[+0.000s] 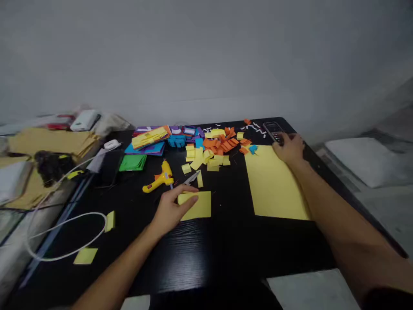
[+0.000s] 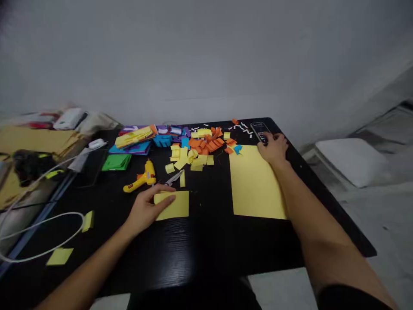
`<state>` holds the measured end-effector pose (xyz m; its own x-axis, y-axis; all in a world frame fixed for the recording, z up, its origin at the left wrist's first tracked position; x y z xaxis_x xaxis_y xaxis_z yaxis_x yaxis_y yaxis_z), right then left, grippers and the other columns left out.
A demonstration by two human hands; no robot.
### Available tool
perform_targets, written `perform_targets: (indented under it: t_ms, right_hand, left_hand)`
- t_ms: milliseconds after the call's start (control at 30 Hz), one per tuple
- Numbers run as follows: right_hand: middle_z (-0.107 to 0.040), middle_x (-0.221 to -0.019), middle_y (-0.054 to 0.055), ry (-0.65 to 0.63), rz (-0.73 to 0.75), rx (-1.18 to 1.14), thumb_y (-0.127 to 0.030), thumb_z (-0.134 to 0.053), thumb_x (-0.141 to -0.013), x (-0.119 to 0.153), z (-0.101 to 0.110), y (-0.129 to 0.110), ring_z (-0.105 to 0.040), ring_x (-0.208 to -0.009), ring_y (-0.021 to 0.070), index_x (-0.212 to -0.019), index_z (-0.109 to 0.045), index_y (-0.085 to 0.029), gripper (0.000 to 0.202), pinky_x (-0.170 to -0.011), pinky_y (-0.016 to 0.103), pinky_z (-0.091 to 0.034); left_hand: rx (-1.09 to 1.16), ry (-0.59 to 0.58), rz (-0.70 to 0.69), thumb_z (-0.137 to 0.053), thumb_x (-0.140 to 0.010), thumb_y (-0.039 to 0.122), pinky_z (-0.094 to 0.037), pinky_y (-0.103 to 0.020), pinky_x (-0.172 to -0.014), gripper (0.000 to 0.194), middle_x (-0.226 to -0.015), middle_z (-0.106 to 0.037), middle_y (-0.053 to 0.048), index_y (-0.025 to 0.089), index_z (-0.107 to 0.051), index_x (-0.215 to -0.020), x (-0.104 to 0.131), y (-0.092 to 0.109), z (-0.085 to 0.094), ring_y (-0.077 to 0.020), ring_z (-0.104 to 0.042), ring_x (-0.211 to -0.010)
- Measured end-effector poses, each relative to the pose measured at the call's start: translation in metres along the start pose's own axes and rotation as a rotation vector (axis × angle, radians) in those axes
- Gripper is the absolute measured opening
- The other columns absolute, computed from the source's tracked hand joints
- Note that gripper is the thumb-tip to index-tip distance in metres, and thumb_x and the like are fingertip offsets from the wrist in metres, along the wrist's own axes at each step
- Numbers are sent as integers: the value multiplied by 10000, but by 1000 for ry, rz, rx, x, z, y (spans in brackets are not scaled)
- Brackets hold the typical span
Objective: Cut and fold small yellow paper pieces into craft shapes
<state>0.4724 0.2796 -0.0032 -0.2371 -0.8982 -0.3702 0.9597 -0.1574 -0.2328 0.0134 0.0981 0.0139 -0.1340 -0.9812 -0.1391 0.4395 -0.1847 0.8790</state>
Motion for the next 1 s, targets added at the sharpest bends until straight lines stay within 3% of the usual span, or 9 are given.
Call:
perform_targets:
  t_ms: [267,533,667,767,867,933,1000]
  right_hand:
    - [-455,-1243,173,33,-25,-28,-395,-588,-839,-2,-1,1,-456,-1100,374,-1289,-648,-216,488,-962,581,-390]
    - [-460,-1303,219,26,-57,-37,-419,-586,-831,-4,-4,7,-470,-1184,405,-1421,-494,-165,649,-1002,591,-384]
    - [-465,-1333,271,97,-64,-74,-370,-665,-774,-1,10,4,-474,-1205,420,-1438,-411,-83,767,-1009,604,-388]
    - [-492,-1328,297,188,-31,-139,-297,-653,-780,10,31,-17,-446,-1261,425,-1385,-448,-43,687,-1055,620,-346]
    - [-519,-1341,294,217,-12,-380,-236,-601,-796,32,48,-54,-443,-1292,415,-1284,-533,-71,520,-1080,644,-314]
    - [-618,-1232,229,120,60,-556,-262,-620,-807,54,50,-96,-532,-1223,365,-1141,-611,-122,363,-1076,592,-379]
    - [-709,-1041,126,-7,128,-653,-356,-618,-862,86,52,-143,-662,-994,270,-1016,-658,-182,236,-945,464,-525]
  left_hand:
    - [19,14,-12,-729,-865,326,-568,-288,-816,159,-959,-785,-31,212,-767,-969,0,2,1,-203,-735,-898]
    - [25,11,-8,-728,-867,324,-571,-282,-797,157,-944,-784,-32,212,-767,-970,-1,2,0,-201,-736,-881]
    - [27,14,-8,-729,-864,328,-574,-294,-807,163,-953,-786,-41,206,-767,-965,-1,2,0,-210,-738,-888]
    - [10,18,-15,-722,-868,324,-566,-303,-842,157,-964,-788,-39,211,-767,-967,-1,4,0,-213,-736,-919]
    - [8,9,1,-710,-879,338,-564,-295,-802,170,-973,-787,-41,213,-765,-979,0,2,-1,-210,-734,-907]
    - [11,12,8,-709,-880,350,-563,-294,-788,183,-978,-786,-44,210,-764,-985,0,0,-1,-210,-733,-899]
    - [17,27,6,-716,-874,351,-563,-303,-814,187,-989,-788,-47,208,-765,-984,0,0,0,-215,-731,-919]
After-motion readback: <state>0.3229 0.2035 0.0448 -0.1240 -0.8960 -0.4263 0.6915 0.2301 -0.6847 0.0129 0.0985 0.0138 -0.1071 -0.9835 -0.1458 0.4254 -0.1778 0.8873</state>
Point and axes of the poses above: each hand's wrist, its own x-axis away from the middle knuckle, its own z-axis out of the back of the hand, y = z × x, the point moved 10 cm from there along -x, towards the middle knuckle
